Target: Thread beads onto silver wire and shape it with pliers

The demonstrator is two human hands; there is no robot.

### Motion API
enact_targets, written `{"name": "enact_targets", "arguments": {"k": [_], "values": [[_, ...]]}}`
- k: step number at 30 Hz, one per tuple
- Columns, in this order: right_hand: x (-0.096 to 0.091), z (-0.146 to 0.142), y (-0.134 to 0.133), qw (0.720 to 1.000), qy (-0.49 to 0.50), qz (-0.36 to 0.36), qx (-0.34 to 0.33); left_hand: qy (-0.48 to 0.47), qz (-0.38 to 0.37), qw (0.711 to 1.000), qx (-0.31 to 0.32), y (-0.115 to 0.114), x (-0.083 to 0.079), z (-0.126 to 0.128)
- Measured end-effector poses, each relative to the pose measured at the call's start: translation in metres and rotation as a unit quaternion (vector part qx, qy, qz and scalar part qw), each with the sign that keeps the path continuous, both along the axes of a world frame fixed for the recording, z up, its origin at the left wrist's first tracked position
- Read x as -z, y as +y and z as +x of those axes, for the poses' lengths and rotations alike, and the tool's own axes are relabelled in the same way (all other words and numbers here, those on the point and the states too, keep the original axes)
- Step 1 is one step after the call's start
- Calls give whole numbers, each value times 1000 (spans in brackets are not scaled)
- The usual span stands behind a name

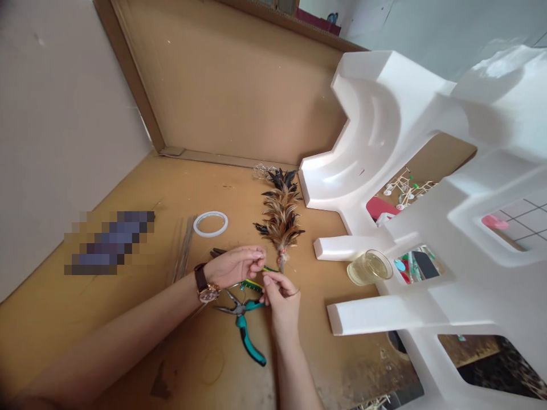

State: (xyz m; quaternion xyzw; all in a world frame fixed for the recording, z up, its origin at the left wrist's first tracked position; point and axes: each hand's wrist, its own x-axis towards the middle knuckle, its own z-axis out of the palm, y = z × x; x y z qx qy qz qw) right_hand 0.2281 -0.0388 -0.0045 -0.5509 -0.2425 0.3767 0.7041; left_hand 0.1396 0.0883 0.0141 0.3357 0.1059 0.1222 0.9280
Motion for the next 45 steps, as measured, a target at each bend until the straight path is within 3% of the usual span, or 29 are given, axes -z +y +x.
{"name": "enact_targets", "arguments": {"k": [18,45], "values": [[-4,1,-2,1000,-3,-17,7,-7,8,999,-43,1,4,2],[-5,0,-2,1000,-6,-22,-9,1,55,995,-85,-5,-3,2]]}}
